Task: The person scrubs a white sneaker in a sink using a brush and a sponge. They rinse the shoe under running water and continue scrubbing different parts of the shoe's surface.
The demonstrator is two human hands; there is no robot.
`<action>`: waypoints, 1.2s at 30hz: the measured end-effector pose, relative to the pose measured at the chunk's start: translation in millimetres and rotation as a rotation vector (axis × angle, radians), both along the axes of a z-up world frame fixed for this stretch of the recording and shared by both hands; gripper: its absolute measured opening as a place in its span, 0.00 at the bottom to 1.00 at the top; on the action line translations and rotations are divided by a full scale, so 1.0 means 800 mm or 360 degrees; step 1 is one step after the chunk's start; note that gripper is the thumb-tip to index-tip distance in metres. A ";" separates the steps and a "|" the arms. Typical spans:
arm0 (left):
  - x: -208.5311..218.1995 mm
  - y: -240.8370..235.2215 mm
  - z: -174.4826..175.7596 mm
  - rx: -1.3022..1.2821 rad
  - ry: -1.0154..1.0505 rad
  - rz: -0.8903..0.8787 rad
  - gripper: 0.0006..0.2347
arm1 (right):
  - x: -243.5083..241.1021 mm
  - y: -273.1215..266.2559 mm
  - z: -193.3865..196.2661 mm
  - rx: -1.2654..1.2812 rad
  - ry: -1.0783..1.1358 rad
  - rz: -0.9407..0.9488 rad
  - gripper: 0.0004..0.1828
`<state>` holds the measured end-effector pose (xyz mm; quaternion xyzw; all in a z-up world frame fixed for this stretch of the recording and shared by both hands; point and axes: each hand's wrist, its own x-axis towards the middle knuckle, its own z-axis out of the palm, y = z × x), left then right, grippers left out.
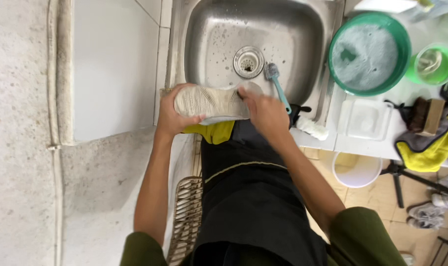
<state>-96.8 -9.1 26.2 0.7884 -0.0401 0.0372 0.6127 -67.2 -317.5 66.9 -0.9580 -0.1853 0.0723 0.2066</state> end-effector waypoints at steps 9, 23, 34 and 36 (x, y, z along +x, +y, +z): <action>-0.013 0.006 -0.024 -0.0035 0.0103 0.0054 0.38 | -0.030 -0.021 0.033 0.0314 0.0297 -0.0087 0.16; 0.117 -0.033 -0.021 -0.0022 -0.0185 -0.0088 0.36 | 0.059 -0.100 -0.037 0.0436 0.0172 -0.0510 0.19; 0.175 0.010 -0.064 0.0187 0.0169 -0.0389 0.40 | 0.145 -0.005 -0.152 0.0428 0.0499 -0.0778 0.22; 0.169 0.006 -0.070 0.0111 0.0286 -0.0303 0.41 | 0.077 -0.017 -0.133 0.0244 0.0752 -0.0650 0.25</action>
